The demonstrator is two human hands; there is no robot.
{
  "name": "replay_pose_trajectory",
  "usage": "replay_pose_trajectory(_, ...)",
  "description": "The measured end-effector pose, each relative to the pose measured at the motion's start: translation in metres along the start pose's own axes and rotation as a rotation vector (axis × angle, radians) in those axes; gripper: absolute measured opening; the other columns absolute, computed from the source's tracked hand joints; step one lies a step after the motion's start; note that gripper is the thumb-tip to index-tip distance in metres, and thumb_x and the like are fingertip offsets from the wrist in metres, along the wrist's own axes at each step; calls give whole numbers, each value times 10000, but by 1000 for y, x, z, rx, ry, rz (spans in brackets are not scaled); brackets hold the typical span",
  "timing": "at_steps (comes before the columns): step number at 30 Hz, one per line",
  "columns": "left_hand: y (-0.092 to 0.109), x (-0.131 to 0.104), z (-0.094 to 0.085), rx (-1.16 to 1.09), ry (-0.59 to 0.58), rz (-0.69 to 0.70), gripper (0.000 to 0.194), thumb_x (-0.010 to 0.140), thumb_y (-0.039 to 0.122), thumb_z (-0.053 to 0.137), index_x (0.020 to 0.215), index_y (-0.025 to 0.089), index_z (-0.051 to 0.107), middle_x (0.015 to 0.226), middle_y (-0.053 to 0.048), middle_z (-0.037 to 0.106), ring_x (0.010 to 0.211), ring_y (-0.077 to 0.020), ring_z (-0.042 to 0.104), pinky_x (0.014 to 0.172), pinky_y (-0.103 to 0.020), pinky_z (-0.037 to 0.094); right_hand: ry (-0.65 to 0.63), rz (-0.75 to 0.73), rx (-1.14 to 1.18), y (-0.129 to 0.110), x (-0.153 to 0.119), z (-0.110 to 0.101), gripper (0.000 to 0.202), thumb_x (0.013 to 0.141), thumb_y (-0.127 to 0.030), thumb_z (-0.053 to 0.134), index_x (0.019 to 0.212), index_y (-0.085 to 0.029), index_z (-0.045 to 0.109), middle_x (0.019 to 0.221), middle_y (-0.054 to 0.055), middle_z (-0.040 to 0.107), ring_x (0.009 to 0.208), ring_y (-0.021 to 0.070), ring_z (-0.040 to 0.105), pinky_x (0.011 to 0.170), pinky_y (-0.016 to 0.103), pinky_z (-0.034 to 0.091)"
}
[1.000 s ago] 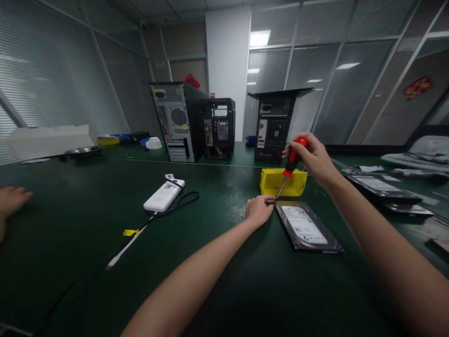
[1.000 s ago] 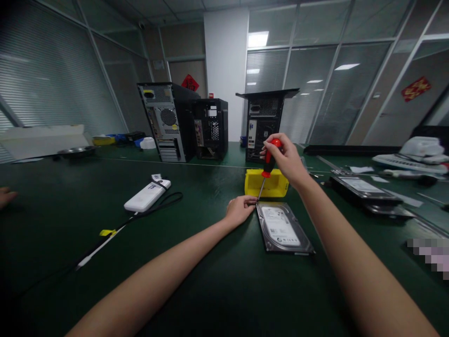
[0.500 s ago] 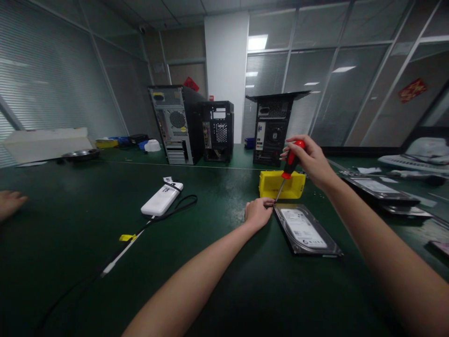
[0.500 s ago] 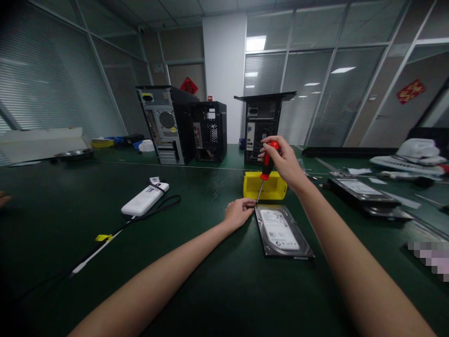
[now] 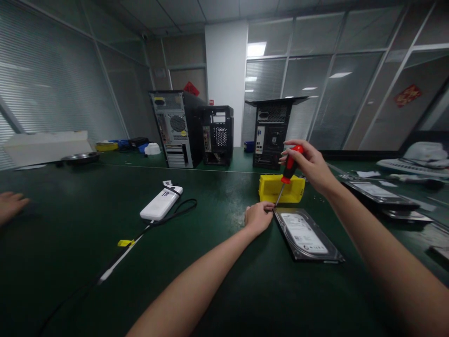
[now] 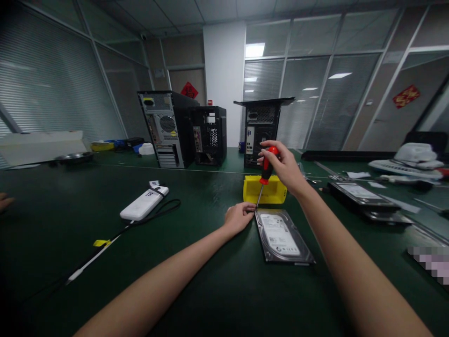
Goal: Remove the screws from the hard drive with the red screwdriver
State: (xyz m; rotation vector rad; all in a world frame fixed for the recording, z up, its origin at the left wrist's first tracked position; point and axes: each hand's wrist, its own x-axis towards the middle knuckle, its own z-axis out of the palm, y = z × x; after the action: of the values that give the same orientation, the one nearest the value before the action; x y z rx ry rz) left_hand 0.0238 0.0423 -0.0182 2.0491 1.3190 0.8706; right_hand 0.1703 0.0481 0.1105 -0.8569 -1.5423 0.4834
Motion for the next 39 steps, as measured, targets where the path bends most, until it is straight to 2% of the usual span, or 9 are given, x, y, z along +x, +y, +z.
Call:
replay_pose_trajectory(15,2,-1,-2,-2,-7,-4,302,764,185,520,1024,239,663,1012,26,718,941,-162,645,894,-308,458,-12,-10,-1,5,1,-4,306,787,-366,608,1080,-279,591,880,3,647,780,159,671,777,328,559)
replay_pose_trajectory(30,0,0,0,-3,-5,-3,302,767,191,513,1029,252,650,1021,45,715,959,-150,640,897,-294,455,-34,-18,-21,-2,-1,2,344,785,-376,606,1111,-268,588,891,18,654,804,183,673,800,369,553)
replay_pose_trajectory(39,0,0,1,-8,-2,3,290,772,199,520,1027,246,652,1016,38,717,955,-152,642,882,-294,460,-2,-19,-14,6,2,-4,320,790,-374,598,1094,-275,587,881,12,648,777,174,675,779,357,561)
